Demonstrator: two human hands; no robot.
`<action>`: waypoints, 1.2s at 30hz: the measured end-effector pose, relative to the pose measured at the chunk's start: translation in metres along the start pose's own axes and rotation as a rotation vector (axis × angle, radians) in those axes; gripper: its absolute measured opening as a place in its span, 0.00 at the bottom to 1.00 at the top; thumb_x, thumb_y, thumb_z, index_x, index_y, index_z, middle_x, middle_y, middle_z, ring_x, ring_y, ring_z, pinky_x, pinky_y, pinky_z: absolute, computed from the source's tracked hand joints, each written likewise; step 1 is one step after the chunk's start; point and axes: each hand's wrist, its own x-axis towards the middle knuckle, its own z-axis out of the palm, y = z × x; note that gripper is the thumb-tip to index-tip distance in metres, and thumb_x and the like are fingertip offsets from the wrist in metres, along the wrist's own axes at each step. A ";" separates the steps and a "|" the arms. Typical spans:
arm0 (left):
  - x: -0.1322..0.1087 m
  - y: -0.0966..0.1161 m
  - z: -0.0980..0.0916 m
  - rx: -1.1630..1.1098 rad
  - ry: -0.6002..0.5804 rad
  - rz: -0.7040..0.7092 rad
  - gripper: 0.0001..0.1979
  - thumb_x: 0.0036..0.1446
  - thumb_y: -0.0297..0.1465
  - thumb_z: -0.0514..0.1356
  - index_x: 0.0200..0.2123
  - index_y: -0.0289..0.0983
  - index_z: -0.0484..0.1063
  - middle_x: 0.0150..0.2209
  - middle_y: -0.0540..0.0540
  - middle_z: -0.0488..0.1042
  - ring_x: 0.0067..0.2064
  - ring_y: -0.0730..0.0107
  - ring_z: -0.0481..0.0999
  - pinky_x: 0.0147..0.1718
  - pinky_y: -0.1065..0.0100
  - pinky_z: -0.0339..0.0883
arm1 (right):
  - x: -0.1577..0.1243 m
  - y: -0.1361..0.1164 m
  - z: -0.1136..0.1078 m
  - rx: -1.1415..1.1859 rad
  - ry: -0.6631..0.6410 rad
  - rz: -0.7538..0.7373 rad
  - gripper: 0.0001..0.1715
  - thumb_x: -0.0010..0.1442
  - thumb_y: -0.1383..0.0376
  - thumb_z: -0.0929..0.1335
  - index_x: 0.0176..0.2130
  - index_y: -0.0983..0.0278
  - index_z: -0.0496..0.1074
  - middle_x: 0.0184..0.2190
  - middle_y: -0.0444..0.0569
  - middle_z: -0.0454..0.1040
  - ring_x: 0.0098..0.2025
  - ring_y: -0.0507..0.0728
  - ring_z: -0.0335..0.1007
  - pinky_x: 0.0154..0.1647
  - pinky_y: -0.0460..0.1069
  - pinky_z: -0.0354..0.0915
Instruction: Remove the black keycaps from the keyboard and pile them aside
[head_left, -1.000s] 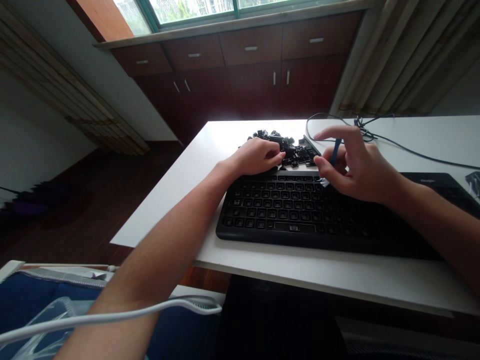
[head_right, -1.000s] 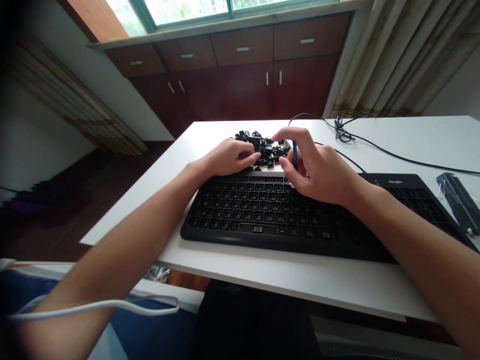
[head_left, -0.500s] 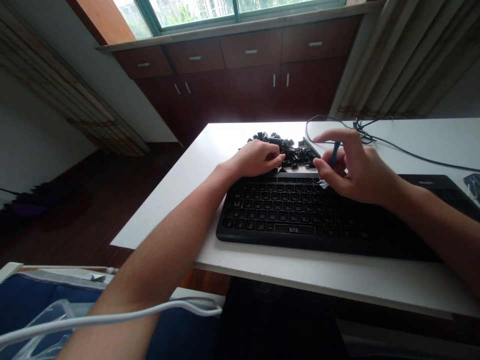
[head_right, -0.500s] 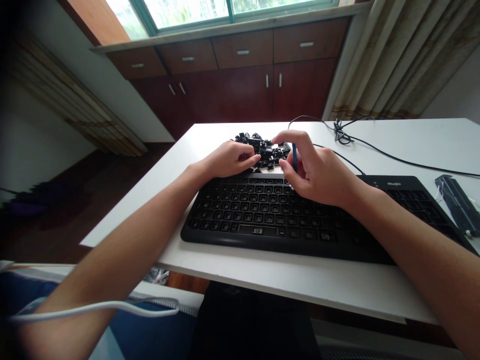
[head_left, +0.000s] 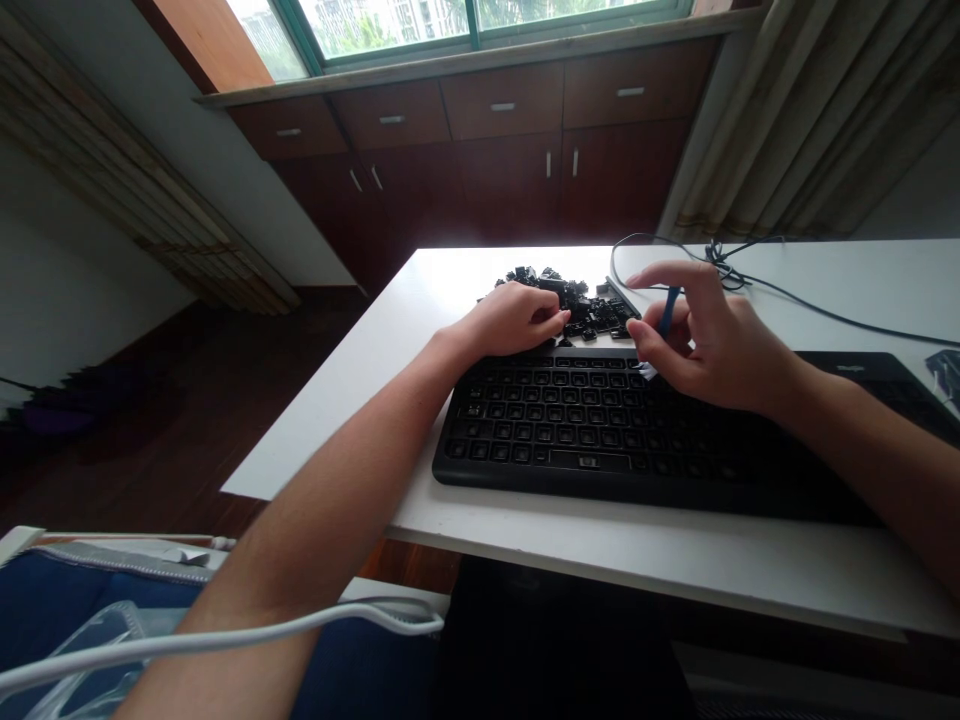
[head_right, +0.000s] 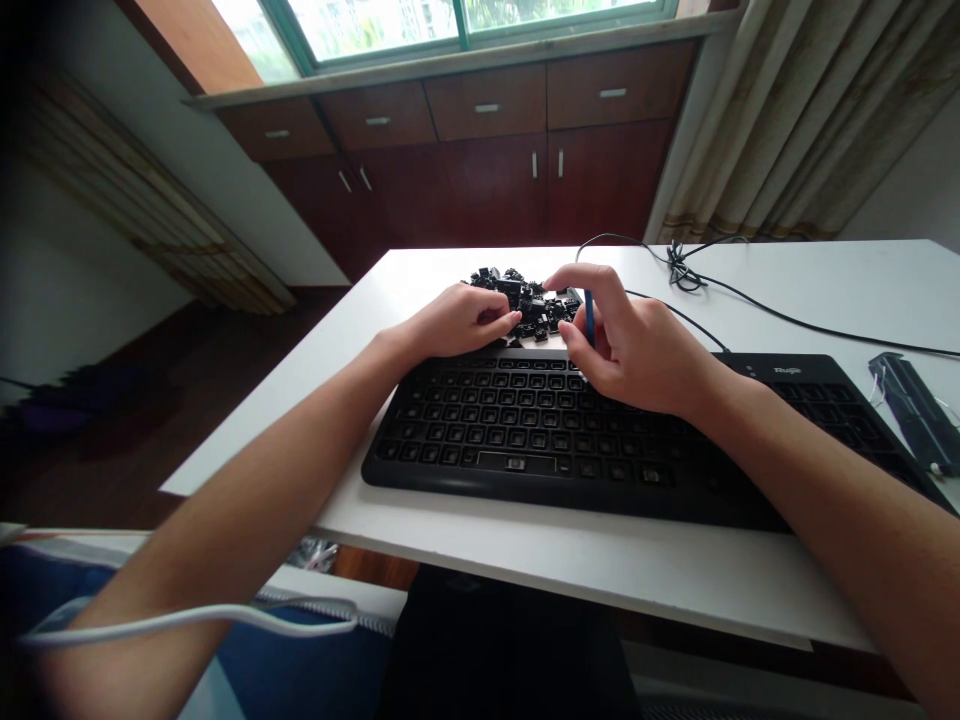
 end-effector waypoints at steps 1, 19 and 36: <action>0.000 0.000 0.000 -0.002 0.000 0.001 0.19 0.66 0.40 0.55 0.25 0.37 0.69 0.22 0.50 0.69 0.24 0.75 0.60 0.27 0.67 0.53 | 0.000 0.000 0.000 0.000 0.002 -0.001 0.29 0.66 0.59 0.68 0.63 0.52 0.57 0.29 0.42 0.72 0.20 0.53 0.65 0.20 0.52 0.62; 0.000 0.001 -0.001 0.004 -0.010 -0.008 0.19 0.66 0.40 0.55 0.25 0.38 0.70 0.23 0.49 0.70 0.24 0.74 0.60 0.27 0.66 0.54 | 0.000 -0.001 0.000 -0.019 0.010 0.006 0.29 0.66 0.59 0.68 0.63 0.53 0.58 0.28 0.43 0.72 0.19 0.53 0.64 0.20 0.52 0.61; 0.000 0.000 0.000 0.003 -0.005 -0.010 0.18 0.66 0.40 0.55 0.26 0.38 0.71 0.23 0.49 0.70 0.24 0.74 0.62 0.28 0.66 0.55 | 0.000 -0.001 0.000 0.000 0.011 0.022 0.29 0.66 0.59 0.68 0.63 0.53 0.58 0.29 0.43 0.72 0.20 0.53 0.65 0.20 0.52 0.61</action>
